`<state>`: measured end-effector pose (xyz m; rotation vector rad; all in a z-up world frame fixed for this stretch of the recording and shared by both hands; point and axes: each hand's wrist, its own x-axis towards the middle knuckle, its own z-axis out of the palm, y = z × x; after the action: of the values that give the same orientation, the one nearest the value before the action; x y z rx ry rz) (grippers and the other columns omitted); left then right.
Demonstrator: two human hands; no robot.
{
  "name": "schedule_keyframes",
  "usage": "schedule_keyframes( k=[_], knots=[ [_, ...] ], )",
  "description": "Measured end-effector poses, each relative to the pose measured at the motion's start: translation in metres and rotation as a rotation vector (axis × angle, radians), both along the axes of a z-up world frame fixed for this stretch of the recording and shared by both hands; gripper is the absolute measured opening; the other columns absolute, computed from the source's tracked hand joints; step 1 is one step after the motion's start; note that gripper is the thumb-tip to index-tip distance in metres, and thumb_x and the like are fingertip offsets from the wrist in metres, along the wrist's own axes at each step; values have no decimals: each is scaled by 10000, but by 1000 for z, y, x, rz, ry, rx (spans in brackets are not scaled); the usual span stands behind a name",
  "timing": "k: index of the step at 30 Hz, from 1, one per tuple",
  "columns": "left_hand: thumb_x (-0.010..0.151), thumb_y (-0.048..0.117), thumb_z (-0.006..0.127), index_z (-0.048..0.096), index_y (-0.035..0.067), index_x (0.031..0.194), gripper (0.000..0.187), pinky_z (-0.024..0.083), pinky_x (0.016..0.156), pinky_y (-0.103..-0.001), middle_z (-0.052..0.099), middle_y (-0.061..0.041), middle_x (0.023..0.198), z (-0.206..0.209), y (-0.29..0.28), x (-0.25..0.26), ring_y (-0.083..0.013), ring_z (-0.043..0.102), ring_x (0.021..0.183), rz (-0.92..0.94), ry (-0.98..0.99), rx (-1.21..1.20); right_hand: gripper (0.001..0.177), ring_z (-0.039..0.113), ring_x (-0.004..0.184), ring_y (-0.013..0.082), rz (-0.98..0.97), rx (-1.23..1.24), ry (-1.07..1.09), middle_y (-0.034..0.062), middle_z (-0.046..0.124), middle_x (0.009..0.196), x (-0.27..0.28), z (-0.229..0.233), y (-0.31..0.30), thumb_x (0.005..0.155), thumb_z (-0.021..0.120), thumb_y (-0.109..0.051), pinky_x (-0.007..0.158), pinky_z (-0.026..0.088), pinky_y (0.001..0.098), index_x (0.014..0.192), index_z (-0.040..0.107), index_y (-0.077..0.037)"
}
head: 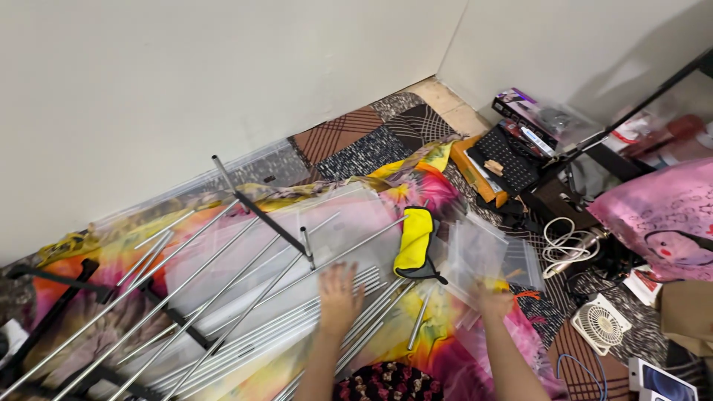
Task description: The person assembles a metal shelving unit by connecting metal rods and inserting translucent plastic shelves into the frame. They handle multiple rods and shelves, aligning and securing them into place.
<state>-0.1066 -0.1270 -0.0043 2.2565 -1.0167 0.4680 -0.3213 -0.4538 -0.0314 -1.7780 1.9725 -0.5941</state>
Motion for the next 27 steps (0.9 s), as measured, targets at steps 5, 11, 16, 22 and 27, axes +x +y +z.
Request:
schedule_keyframes(
  k=[5,11,16,22,27],
  knots=[
    [945,302,648,525,86,1406,524,293,1126,-591,520,-173,1386,14,-42,-36,-376,446,1329,-168,122,-34,698,670,1052,322,-30,294,-130,192,667,1168,-6,1,-14,628,948,-364,889,551,442,1138,681,31],
    [940,257,657,569,72,1333,443,319,1113,-570,531,-170,1343,24,-53,-43,-369,465,1305,-276,172,-35,453,686,968,293,-20,307,-350,182,682,1141,-4,-4,-26,861,773,-209,759,485,411,1208,580,10],
    [961,217,637,587,46,1283,368,371,1057,-533,540,-181,1299,43,-53,-34,-379,493,1250,-228,277,-88,354,699,896,288,-37,267,-884,161,680,1135,17,2,-30,998,618,-45,626,402,415,1304,440,-32],
    [984,214,613,593,22,1266,341,439,1001,-463,605,-167,1248,53,-61,-22,-367,565,1167,-184,463,-303,417,698,1036,189,191,241,-1315,52,690,1155,50,34,-6,1017,563,-42,852,619,337,1402,440,-148],
    [1020,370,577,600,25,1333,467,503,1000,-416,683,-123,1229,57,-92,0,-255,638,1144,-227,1212,-544,236,677,921,193,511,488,-1265,56,695,1023,74,76,21,1037,611,-174,784,557,349,1268,582,-135]
  ],
)
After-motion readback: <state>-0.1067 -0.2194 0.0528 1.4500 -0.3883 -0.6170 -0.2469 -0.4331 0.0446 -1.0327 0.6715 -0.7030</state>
